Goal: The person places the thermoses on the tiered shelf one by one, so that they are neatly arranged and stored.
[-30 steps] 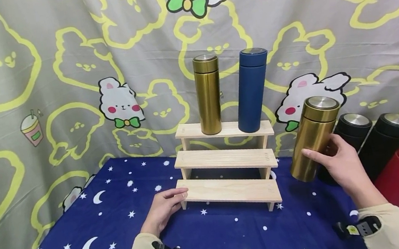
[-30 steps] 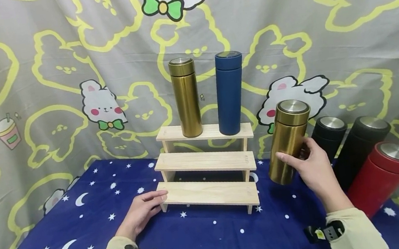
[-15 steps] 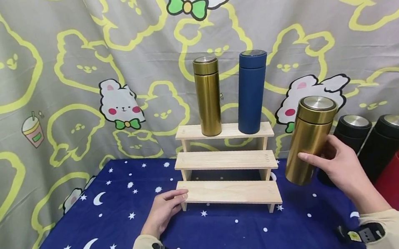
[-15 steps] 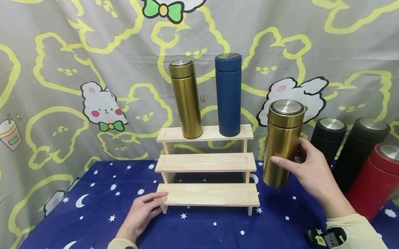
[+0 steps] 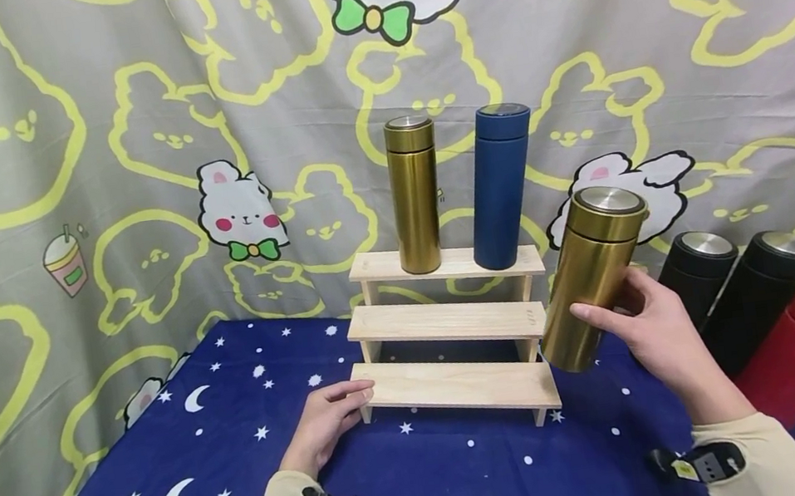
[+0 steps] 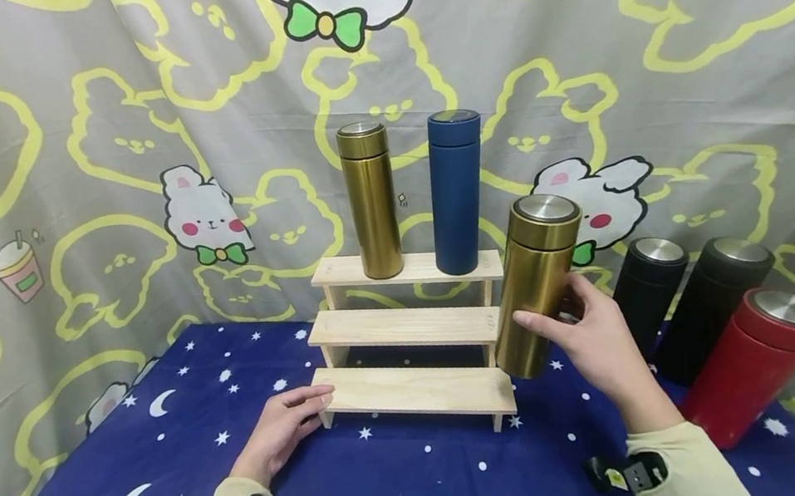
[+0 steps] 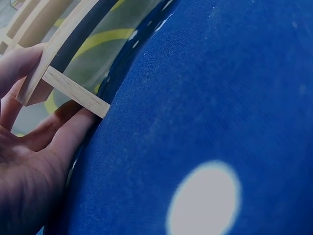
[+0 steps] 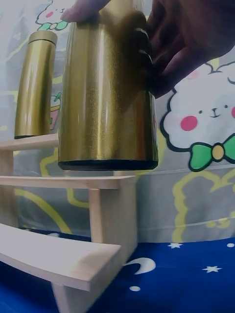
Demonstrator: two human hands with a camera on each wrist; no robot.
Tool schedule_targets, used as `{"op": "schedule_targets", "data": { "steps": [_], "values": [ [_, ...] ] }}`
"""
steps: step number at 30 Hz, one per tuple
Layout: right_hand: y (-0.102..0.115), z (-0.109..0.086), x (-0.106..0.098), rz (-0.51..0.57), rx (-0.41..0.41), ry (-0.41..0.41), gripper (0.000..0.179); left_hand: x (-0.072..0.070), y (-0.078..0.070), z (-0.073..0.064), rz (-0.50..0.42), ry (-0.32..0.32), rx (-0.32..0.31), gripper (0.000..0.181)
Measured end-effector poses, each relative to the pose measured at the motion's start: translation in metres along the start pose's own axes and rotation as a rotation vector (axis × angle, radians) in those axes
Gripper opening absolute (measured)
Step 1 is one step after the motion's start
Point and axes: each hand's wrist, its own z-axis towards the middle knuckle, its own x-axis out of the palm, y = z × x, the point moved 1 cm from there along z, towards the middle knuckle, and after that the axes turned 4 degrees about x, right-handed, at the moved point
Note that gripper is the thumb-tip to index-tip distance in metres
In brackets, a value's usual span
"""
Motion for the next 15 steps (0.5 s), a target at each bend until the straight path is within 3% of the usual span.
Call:
{"op": "schedule_targets", "data": {
  "steps": [15],
  "values": [
    [0.018, 0.005, 0.033, 0.082, 0.001, 0.111, 0.06, 0.0, 0.004, 0.001, -0.049, -0.004, 0.009, 0.027]
  ]
}}
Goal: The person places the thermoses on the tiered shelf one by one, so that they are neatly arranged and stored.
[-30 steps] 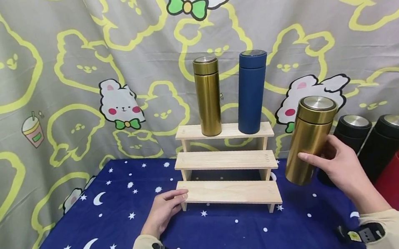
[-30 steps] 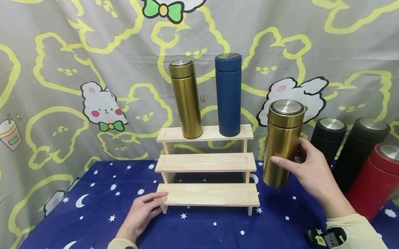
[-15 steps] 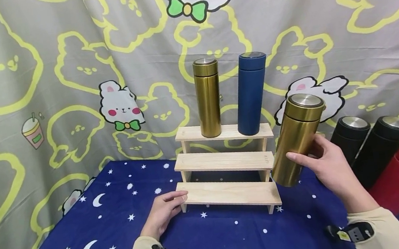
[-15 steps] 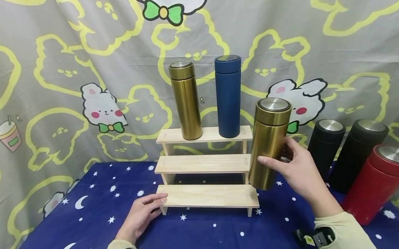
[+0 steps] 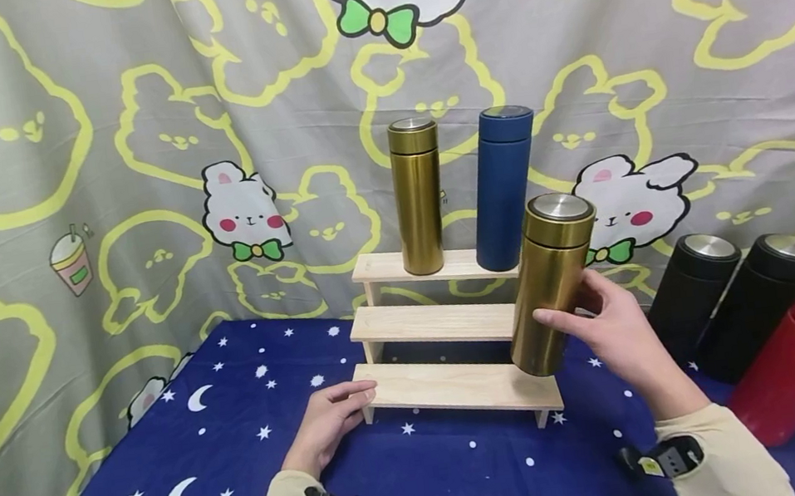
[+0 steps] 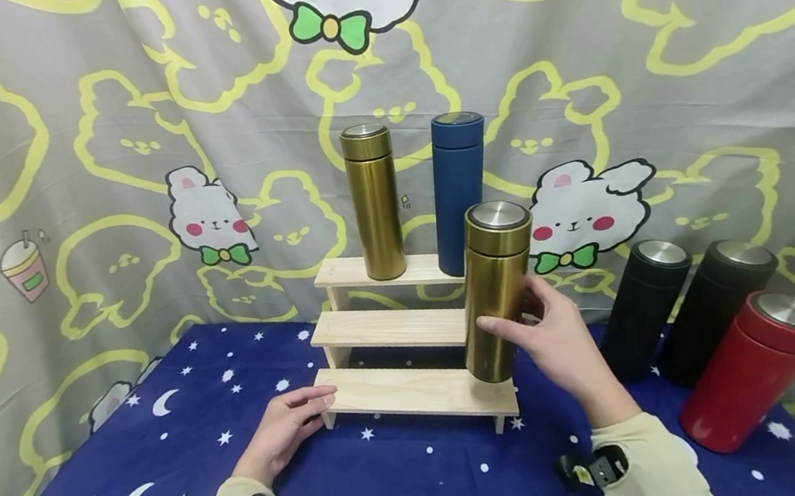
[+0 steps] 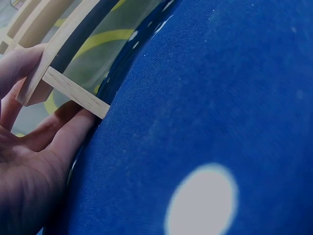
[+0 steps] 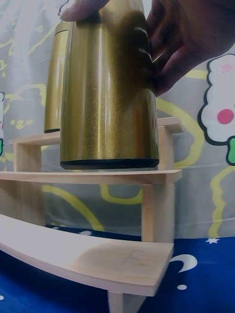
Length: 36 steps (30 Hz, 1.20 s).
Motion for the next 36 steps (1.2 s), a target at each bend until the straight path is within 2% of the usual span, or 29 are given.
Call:
{"op": "schedule_targets", "data": {
  "steps": [11, 25, 36],
  "values": [
    [0.001, 0.009, 0.016, 0.081, 0.039, 0.05, 0.067, 0.001, -0.002, -0.001, 0.011, 0.019, 0.006, 0.03],
    [0.01, 0.024, 0.041, 0.141, 0.011, 0.097, 0.068, 0.0, 0.002, 0.002, 0.011, -0.004, -0.005, 0.027],
    [0.018, 0.037, 0.055, 0.167, 0.004, 0.122, 0.069, 0.001, -0.004, -0.003, 0.027, 0.009, -0.003, 0.029]
  ]
}}
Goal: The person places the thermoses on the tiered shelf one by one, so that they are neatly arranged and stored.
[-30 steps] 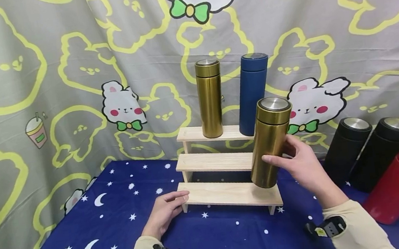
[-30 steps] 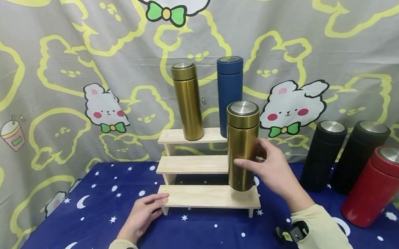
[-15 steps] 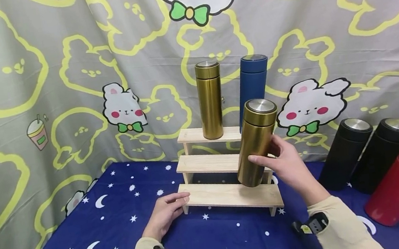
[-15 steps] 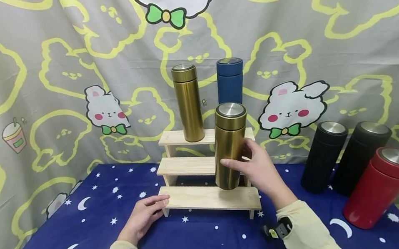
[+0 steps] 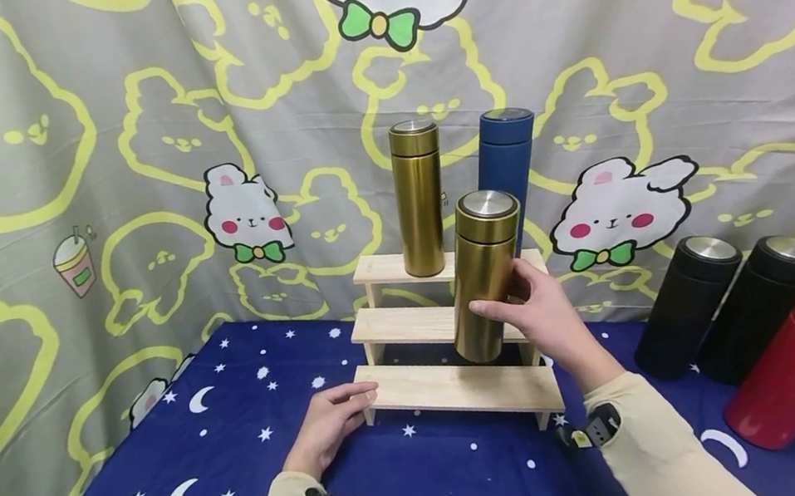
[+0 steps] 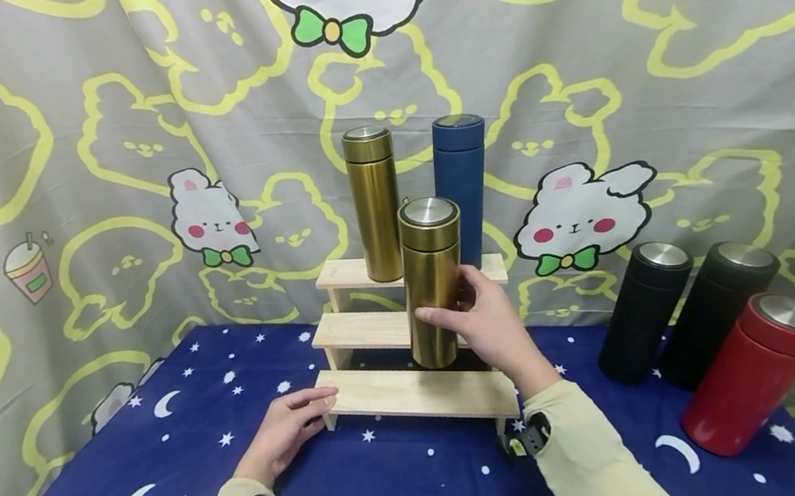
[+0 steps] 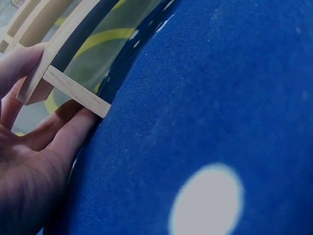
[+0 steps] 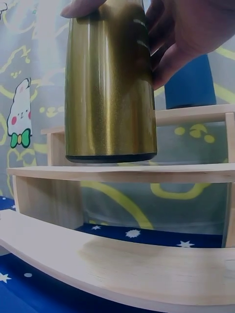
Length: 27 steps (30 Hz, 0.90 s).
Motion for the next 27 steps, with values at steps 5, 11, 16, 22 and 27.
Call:
{"op": "schedule_targets", "data": {
  "steps": [5, 11, 16, 22, 27],
  "values": [
    [0.001, 0.008, 0.008, 0.014, 0.017, -0.006, 0.071, -0.001, 0.0, 0.002, 0.001, -0.003, 0.002, 0.029],
    [0.005, 0.016, 0.019, 0.044, 0.038, -0.009, 0.071, 0.0, 0.0, 0.003, -0.017, -0.006, 0.004, 0.028],
    [0.009, 0.024, 0.028, 0.075, 0.043, -0.003, 0.072, 0.0, 0.002, 0.004, -0.015, -0.012, 0.002, 0.027],
    [0.01, 0.033, 0.037, 0.064, 0.024, 0.023, 0.071, -0.001, 0.003, 0.003, -0.012, -0.01, -0.006, 0.028],
    [0.01, 0.037, 0.045, 0.074, -0.012, 0.049, 0.067, -0.001, 0.003, 0.001, -0.001, -0.01, -0.003, 0.029]
  ]
}}
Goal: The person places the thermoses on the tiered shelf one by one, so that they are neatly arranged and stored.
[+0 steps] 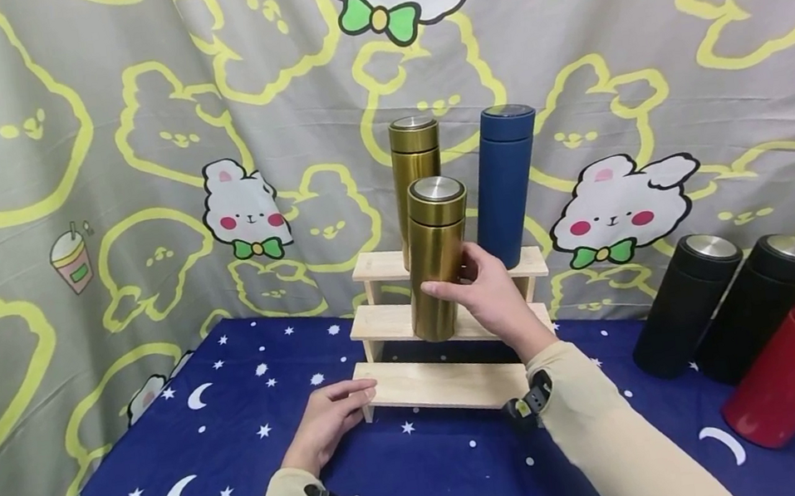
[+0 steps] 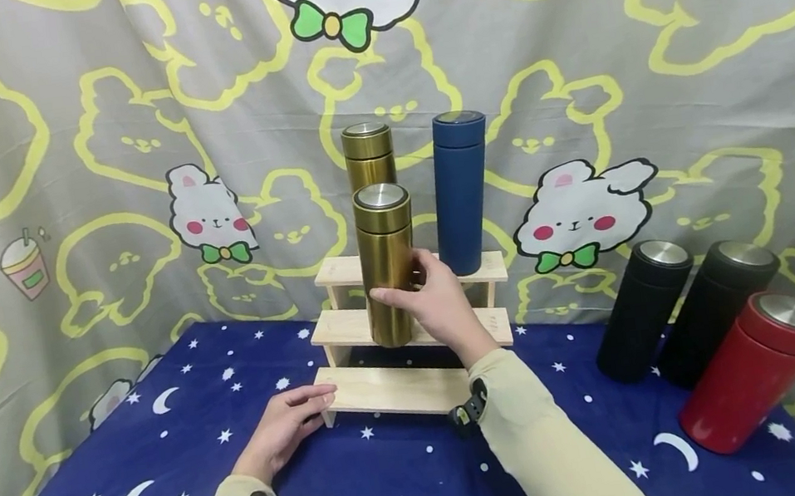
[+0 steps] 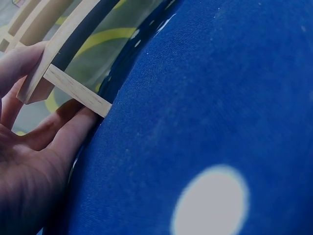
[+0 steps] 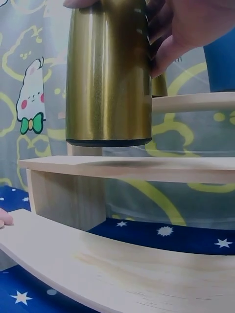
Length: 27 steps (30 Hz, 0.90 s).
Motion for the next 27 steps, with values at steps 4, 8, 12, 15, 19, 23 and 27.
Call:
{"op": "schedule_targets", "data": {
  "steps": [4, 8, 12, 15, 19, 23, 27],
  "values": [
    [0.0, 0.005, 0.003, 0.013, 0.001, 0.003, 0.067, 0.001, -0.001, 0.0, -0.003, 0.006, 0.003, 0.029],
    [-0.002, 0.01, 0.006, 0.017, 0.029, 0.002, 0.069, 0.001, -0.002, 0.0, -0.003, 0.008, -0.003, 0.029],
    [-0.004, 0.014, 0.012, 0.024, 0.049, -0.002, 0.07, 0.001, -0.002, -0.001, -0.004, 0.007, 0.001, 0.028],
    [-0.006, 0.016, 0.016, 0.036, 0.052, -0.008, 0.068, 0.001, -0.001, 0.0, -0.004, 0.006, 0.003, 0.028],
    [-0.007, 0.019, 0.02, 0.042, 0.054, -0.014, 0.066, 0.001, -0.001, 0.0, 0.007, 0.001, -0.001, 0.028],
    [-0.008, 0.02, 0.021, 0.036, 0.052, -0.017, 0.067, 0.001, -0.002, -0.001, 0.008, 0.002, 0.001, 0.028],
    [-0.009, 0.02, 0.023, 0.034, 0.059, -0.013, 0.067, 0.0, -0.001, 0.001, 0.002, 0.002, 0.0, 0.027]
  ]
}}
